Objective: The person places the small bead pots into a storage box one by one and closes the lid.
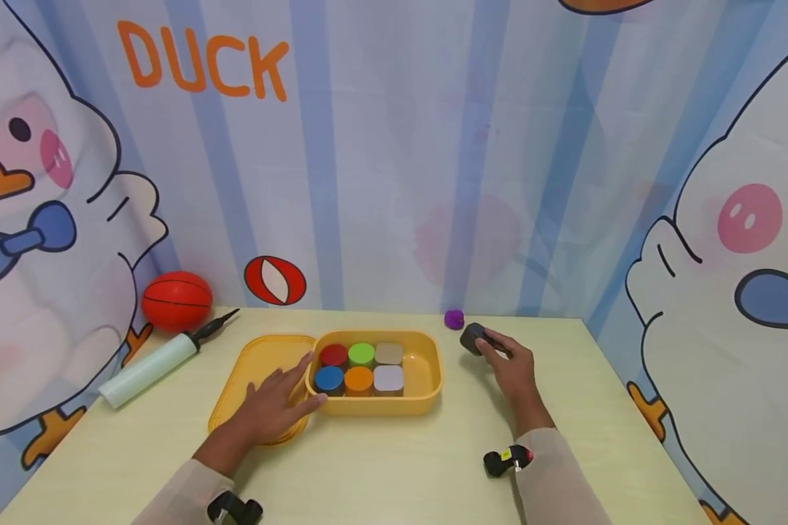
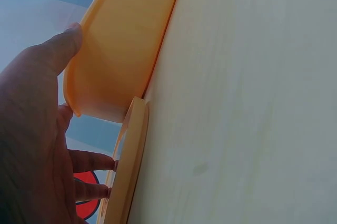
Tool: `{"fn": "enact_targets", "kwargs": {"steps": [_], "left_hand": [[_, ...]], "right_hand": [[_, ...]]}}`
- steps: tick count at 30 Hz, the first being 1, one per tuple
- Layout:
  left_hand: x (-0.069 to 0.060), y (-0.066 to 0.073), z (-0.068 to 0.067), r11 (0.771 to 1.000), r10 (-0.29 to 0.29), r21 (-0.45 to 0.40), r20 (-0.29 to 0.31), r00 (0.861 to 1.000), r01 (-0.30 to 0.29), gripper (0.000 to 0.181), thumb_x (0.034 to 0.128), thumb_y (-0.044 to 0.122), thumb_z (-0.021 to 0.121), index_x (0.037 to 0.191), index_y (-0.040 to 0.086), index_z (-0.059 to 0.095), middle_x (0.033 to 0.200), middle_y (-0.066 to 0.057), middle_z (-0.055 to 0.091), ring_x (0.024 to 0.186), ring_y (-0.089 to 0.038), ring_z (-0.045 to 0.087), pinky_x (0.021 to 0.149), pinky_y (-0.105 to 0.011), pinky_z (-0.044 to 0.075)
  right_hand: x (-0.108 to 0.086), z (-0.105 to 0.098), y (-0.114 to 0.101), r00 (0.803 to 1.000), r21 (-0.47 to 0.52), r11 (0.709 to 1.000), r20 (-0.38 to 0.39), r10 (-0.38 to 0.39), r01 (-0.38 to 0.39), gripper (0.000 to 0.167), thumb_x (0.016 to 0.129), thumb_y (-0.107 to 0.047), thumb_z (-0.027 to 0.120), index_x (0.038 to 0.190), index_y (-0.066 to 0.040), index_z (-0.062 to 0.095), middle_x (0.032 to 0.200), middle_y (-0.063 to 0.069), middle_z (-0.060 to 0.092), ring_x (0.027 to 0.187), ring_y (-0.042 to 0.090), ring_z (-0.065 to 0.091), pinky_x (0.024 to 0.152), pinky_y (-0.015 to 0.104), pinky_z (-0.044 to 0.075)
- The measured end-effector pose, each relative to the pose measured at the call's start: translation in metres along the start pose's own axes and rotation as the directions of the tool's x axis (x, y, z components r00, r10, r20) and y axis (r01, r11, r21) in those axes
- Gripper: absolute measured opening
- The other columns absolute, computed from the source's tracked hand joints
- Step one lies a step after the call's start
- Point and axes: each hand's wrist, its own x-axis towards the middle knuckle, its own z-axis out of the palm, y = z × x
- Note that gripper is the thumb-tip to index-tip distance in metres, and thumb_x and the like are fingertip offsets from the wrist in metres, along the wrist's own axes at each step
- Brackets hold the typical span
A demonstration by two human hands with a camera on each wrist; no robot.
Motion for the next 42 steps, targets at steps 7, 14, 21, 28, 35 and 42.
{"fn": "enact_targets", "kwargs": {"steps": [7, 14, 21, 28, 35, 42], "left_hand": [[0.001, -0.001, 0.001, 1.000, 0.002, 0.001, -0.003, 1.000, -0.002, 0.095, 0.1004, 0.082, 0.049, 0.177, 0.037, 0.015, 0.177, -0.011, 0.040, 0.164, -0.056, 0.027, 0.120, -0.093, 0.004], [0.001, -0.001, 0.001, 1.000, 0.006, 0.013, -0.005, 1.000, -0.006, 0.095, 0.1009, 0.082, 0.049, 0.177, 0.036, 0.015, 0.177, -0.011, 0.040, 0.164, -0.055, 0.027, 0.120, -0.093, 0.005], [0.001, 0.001, -0.001, 1.000, -0.002, 0.008, 0.000, 1.000, 0.002, 0.095, 0.1006, 0.082, 0.049, 0.177, 0.036, 0.015, 0.177, -0.011, 0.040, 0.164, -0.055, 0.027, 0.121, -0.093, 0.005], [0.000, 0.002, -0.002, 1.000, -0.009, 0.007, 0.004, 1.000, 0.009, 0.096, 0.1004, 0.082, 0.049, 0.177, 0.036, 0.016, 0.177, -0.010, 0.039, 0.164, -0.056, 0.027, 0.121, -0.093, 0.005], [-0.001, 0.002, -0.002, 1.000, -0.008, 0.007, 0.008, 1.000, 0.008, 0.096, 0.1005, 0.082, 0.049, 0.177, 0.035, 0.015, 0.178, -0.010, 0.039, 0.164, -0.056, 0.027, 0.120, -0.093, 0.004], [-0.001, 0.001, -0.001, 1.000, -0.012, 0.001, 0.010, 1.000, 0.012, 0.096, 0.1001, 0.083, 0.048, 0.177, 0.037, 0.014, 0.178, -0.010, 0.038, 0.165, -0.055, 0.026, 0.121, -0.093, 0.002]], "right_hand": [[-0.010, 0.005, -0.009, 0.995, 0.035, 0.995, 0.039, -0.094, 0.093, 0.045, 0.105, -0.020, 0.077, 0.144, 0.000, 0.070, 0.144, 0.024, 0.068, 0.095, -0.012, 0.069, 0.085, 0.016, 0.061], [-0.020, 0.015, -0.020, 0.984, 0.107, 0.981, 0.055, -0.169, 0.163, 0.036, 0.101, -0.008, 0.078, 0.135, 0.004, 0.073, 0.130, 0.007, 0.073, 0.101, -0.007, 0.071, 0.086, 0.016, 0.063], [-0.024, 0.026, -0.026, 0.965, 0.162, 0.957, 0.069, -0.254, 0.240, 0.039, 0.097, 0.002, 0.079, 0.134, 0.011, 0.071, 0.133, 0.010, 0.070, 0.107, -0.008, 0.072, 0.086, 0.017, 0.064], [-0.027, 0.037, -0.033, 0.938, 0.125, 0.941, 0.110, -0.329, 0.315, 0.039, 0.096, 0.004, 0.079, 0.135, 0.006, 0.073, 0.143, 0.028, 0.066, 0.113, -0.012, 0.068, 0.091, 0.013, 0.060], [-0.030, 0.043, -0.033, 0.908, -0.045, 0.918, 0.172, -0.382, 0.395, 0.040, 0.096, -0.002, 0.082, 0.136, 0.000, 0.075, 0.149, 0.024, 0.068, 0.129, 0.003, 0.064, 0.100, 0.022, 0.055], [-0.030, 0.045, -0.034, 0.912, -0.082, 0.930, 0.246, -0.329, 0.358, 0.042, 0.095, -0.009, 0.085, 0.136, -0.007, 0.077, 0.150, 0.020, 0.067, 0.146, 0.041, 0.051, 0.121, 0.064, 0.041]]}}
